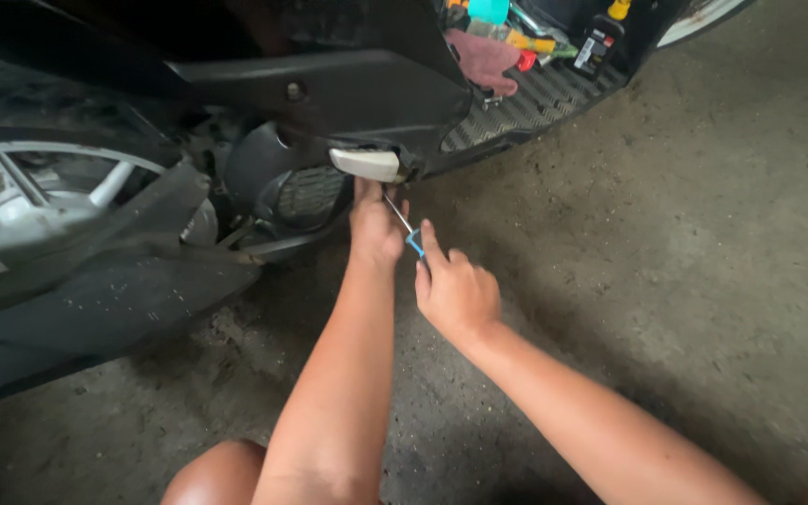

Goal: The person removes a plastic cover from a motorcycle using a screwdriver and cleans the internal components and the cover with a brush.

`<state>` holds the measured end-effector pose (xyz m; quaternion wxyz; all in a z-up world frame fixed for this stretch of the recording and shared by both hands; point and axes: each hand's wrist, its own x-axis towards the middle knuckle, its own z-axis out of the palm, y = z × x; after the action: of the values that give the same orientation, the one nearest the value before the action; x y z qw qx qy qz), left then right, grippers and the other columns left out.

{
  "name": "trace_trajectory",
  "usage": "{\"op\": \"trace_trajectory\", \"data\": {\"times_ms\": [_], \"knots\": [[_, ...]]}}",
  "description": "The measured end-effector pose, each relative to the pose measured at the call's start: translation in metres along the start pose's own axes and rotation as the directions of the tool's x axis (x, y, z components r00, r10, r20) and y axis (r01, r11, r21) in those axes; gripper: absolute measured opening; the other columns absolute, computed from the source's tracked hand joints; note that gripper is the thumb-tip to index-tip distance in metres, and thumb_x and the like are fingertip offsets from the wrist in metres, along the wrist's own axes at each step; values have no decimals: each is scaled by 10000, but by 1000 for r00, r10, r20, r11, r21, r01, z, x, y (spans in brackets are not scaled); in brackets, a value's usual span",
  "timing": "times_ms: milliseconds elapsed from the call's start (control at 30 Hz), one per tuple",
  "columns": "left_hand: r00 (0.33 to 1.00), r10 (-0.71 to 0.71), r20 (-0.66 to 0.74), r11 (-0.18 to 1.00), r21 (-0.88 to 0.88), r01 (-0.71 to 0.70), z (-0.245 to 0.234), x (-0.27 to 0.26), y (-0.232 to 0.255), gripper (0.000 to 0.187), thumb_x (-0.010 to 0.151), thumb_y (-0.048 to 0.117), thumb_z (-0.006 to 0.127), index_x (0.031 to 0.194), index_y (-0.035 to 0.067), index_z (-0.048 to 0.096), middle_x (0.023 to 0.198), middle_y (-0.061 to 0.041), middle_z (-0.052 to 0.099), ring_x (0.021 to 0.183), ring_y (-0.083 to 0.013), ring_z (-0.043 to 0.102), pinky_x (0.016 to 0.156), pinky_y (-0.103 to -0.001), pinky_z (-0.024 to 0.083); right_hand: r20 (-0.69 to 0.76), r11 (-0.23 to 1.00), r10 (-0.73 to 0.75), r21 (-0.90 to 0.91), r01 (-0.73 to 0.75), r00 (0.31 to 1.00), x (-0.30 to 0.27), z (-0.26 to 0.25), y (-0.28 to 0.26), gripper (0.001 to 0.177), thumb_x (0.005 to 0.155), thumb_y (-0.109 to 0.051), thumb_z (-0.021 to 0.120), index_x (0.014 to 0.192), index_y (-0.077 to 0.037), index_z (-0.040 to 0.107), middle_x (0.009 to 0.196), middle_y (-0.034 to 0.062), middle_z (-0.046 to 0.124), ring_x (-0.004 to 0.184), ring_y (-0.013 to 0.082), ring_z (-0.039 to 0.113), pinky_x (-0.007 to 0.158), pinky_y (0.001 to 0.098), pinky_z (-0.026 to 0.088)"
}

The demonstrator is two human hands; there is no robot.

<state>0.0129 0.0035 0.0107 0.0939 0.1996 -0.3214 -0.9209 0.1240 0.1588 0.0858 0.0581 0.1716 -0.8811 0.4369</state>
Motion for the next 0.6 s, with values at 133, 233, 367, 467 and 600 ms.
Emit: {"op": "trace_trajectory", "data": {"times_ms": [133, 233, 367, 467, 600], "knots": [[1000, -14, -27, 1000, 15, 15, 4, -7, 4, 497, 1068, 350, 450, 1556, 373, 361, 1536, 109, 469, 1398, -163, 441, 1029, -444, 355, 419, 595, 304, 618, -514, 856, 2, -10, 8, 320, 1014, -305, 545, 1306, -173, 539, 784, 76, 609, 452, 88, 469, 353, 224, 314], [1000, 10, -12, 1000, 29, -10, 7, -6, 3, 511, 1051, 345, 445, 1553, 368, 354, 1530, 98, 475, 1412, -157, 439, 1008, -441, 345, 742, -158, 249, 665, -730, 622, 1, -20, 22, 288, 1009, -302, 551, 1275, -191, 557, 806, 76, 617, 461, 81, 482, 359, 222, 319], [999, 35, 7, 998, 47, -35, 3, -13, 1, 535, 1054, 362, 424, 1580, 331, 335, 1546, 70, 470, 1432, -180, 429, 1045, -450, 358, 758, -206, 252, 650, -732, 602, 1, -9, 26, 254, 1055, -356, 550, 989, -111, 539, 764, 61, 593, 406, 41, 385, 328, 199, 226], [998, 58, 35, 992, 110, -62, -1, -19, -1, 559, 1058, 362, 394, 1603, 331, 273, 1571, 95, 424, 1452, -166, 401, 1107, -465, 342, 680, -5, 363, 685, -728, 637, 1, -7, 21, 171, 1016, -319, 551, 1091, -167, 577, 707, 73, 606, 382, 68, 400, 306, 215, 258], [996, 64, 57, 993, 92, -70, 0, -17, -2, 549, 1069, 371, 396, 1598, 320, 259, 1566, 85, 433, 1458, -186, 402, 1117, -474, 318, 169, 854, 288, 399, -333, 942, 0, 1, 13, 435, 994, -281, 620, 1414, -168, 601, 767, 54, 642, 569, 110, 583, 459, 253, 435]]}}
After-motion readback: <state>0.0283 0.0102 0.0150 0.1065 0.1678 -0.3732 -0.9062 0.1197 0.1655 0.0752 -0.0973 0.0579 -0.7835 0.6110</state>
